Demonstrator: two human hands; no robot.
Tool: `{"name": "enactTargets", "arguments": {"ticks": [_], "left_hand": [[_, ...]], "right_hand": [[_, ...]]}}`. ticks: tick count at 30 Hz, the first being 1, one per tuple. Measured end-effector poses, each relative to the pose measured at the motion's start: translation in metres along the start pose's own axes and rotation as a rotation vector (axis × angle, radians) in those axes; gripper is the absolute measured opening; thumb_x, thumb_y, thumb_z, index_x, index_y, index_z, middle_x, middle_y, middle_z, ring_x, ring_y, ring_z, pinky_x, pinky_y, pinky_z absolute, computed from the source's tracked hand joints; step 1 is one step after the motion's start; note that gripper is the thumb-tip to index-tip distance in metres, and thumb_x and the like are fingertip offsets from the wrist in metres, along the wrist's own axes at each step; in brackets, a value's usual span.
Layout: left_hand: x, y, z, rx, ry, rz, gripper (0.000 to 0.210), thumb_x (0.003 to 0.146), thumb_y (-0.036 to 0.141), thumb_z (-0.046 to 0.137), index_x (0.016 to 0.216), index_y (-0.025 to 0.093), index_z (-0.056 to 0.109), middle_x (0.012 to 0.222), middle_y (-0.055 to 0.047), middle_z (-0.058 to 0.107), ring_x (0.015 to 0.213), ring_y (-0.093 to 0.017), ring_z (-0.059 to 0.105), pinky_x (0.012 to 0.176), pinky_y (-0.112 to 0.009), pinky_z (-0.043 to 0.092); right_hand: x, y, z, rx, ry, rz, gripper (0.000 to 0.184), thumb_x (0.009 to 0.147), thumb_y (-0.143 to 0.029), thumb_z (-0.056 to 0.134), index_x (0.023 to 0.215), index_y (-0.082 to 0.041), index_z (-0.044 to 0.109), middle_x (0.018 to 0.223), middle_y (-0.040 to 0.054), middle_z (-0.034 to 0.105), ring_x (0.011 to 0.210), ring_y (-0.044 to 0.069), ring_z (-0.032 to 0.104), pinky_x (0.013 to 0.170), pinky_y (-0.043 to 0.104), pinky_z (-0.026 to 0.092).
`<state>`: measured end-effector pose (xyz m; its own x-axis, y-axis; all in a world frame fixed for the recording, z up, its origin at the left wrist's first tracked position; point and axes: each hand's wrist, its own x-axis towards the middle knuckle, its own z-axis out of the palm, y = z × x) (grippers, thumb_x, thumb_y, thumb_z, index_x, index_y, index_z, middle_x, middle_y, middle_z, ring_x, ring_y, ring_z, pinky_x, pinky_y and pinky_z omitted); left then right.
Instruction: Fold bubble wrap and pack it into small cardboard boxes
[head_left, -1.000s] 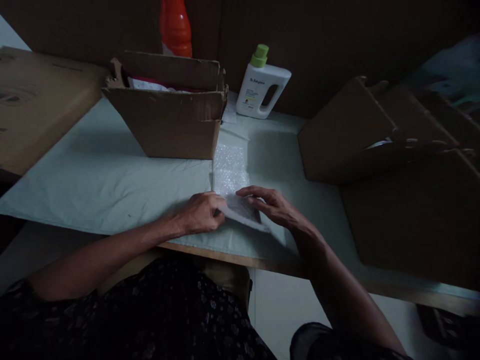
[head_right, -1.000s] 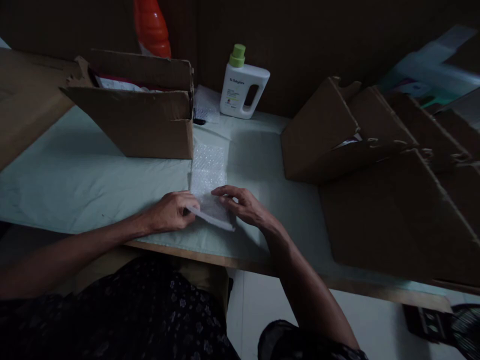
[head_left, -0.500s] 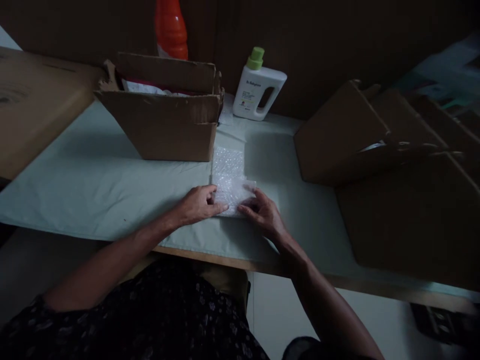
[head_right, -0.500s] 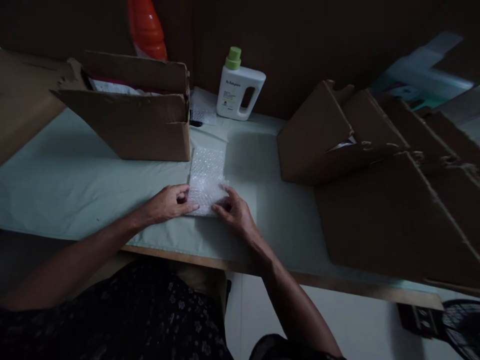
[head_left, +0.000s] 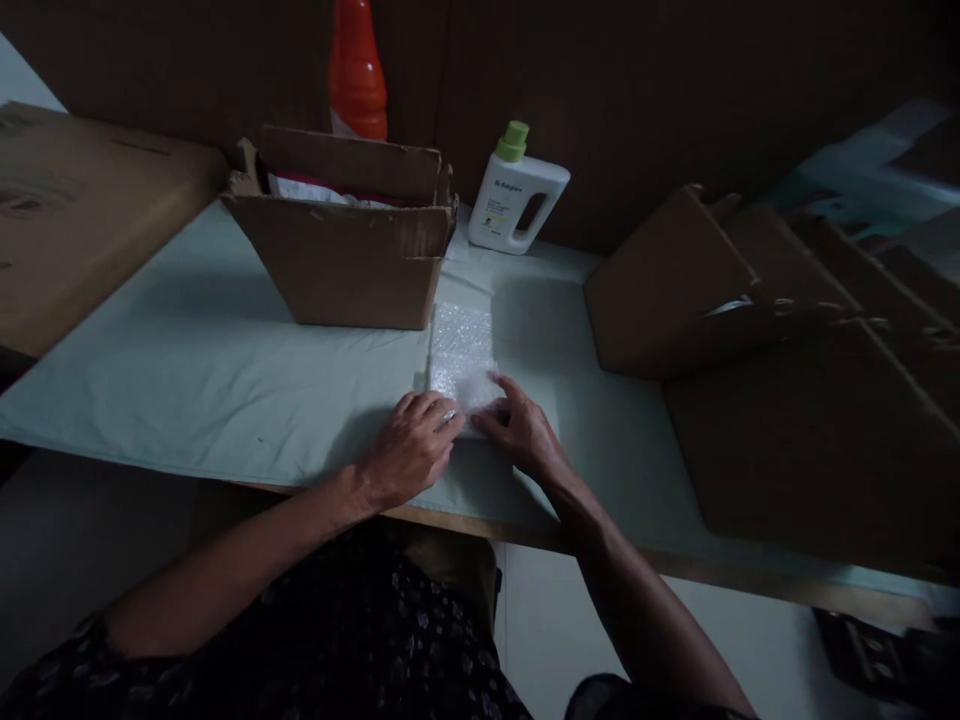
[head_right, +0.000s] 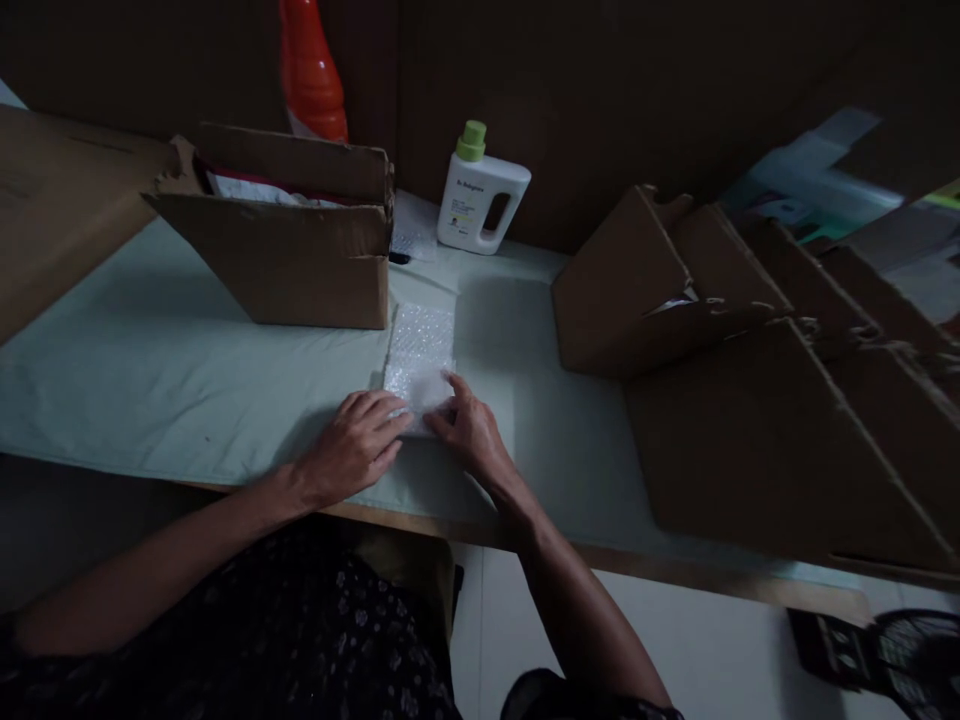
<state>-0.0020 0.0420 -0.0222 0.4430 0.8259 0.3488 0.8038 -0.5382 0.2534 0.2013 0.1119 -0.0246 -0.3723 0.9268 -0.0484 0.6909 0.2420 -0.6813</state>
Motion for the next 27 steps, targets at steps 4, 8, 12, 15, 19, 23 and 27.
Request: {"name": "enactTargets", "arguments": {"ticks": [4,8,12,15,19,23,27], "left_hand": [[0.007,-0.006,0.003,-0.003,-0.172,-0.005,0.018,0.089,0.014,0.058,0.106,0.016,0.064,0.116,-0.010,0.067,0.110,-0.027,0.058,0.095,-0.043,0.045],[0.014,-0.011,0.003,0.010,-0.193,0.024,0.018,0.085,0.012,0.060,0.102,0.014,0.065,0.112,-0.011,0.068,0.110,-0.029,0.059,0.094,-0.044,0.045],[0.017,-0.011,-0.001,-0.084,-0.130,-0.053,0.026,0.085,0.007,0.053,0.105,0.015,0.069,0.104,-0.011,0.072,0.104,-0.028,0.063,0.093,-0.046,0.049],[0.010,-0.010,-0.009,-0.284,-0.091,-0.149,0.032,0.085,0.008,0.053,0.110,0.018,0.070,0.104,-0.008,0.075,0.100,-0.023,0.067,0.093,-0.041,0.052],[-0.003,-0.006,-0.016,-0.458,-0.133,-0.224,0.033,0.085,0.013,0.055,0.114,0.021,0.070,0.111,-0.005,0.075,0.101,-0.020,0.070,0.094,-0.035,0.054],[-0.009,-0.002,-0.010,-0.285,-0.038,-0.198,0.030,0.088,0.011,0.053,0.113,0.019,0.069,0.109,-0.009,0.071,0.103,-0.023,0.066,0.094,-0.038,0.054],[-0.017,0.003,-0.007,-0.137,0.094,-0.057,0.023,0.089,0.015,0.058,0.110,0.018,0.068,0.111,-0.010,0.067,0.105,-0.026,0.060,0.094,-0.043,0.052]], "right_hand": [[-0.020,-0.003,-0.008,-0.242,0.221,-0.128,0.064,0.086,-0.032,0.065,0.145,-0.016,0.045,0.095,0.0071,0.073,0.077,0.023,0.065,0.072,0.035,0.047],[-0.041,-0.014,-0.009,-0.463,0.236,-0.389,0.052,0.090,-0.029,0.065,0.140,-0.020,0.053,0.129,0.0153,0.066,0.112,0.031,0.061,0.091,0.044,0.045],[-0.038,-0.021,-0.002,-0.494,0.027,-0.432,0.028,0.094,-0.016,0.058,0.120,-0.022,0.067,0.117,0.0111,0.073,0.105,0.028,0.064,0.089,0.041,0.044],[-0.039,-0.024,-0.003,-0.363,-0.002,-0.366,0.030,0.096,-0.015,0.053,0.122,-0.022,0.067,0.103,0.0078,0.077,0.090,0.023,0.067,0.086,0.038,0.046],[-0.054,-0.029,-0.007,-0.185,-0.117,-0.254,0.035,0.097,-0.022,0.054,0.130,-0.025,0.064,0.099,0.0040,0.077,0.083,0.021,0.068,0.079,0.034,0.051],[-0.058,-0.026,0.001,-0.148,-0.065,-0.170,0.028,0.097,-0.024,0.055,0.120,-0.025,0.070,0.101,0.0046,0.076,0.088,0.021,0.069,0.079,0.034,0.053],[-0.052,-0.020,0.007,-0.278,0.027,-0.256,0.022,0.096,-0.023,0.058,0.111,-0.023,0.075,0.102,0.0083,0.074,0.091,0.023,0.066,0.082,0.036,0.050]]}}
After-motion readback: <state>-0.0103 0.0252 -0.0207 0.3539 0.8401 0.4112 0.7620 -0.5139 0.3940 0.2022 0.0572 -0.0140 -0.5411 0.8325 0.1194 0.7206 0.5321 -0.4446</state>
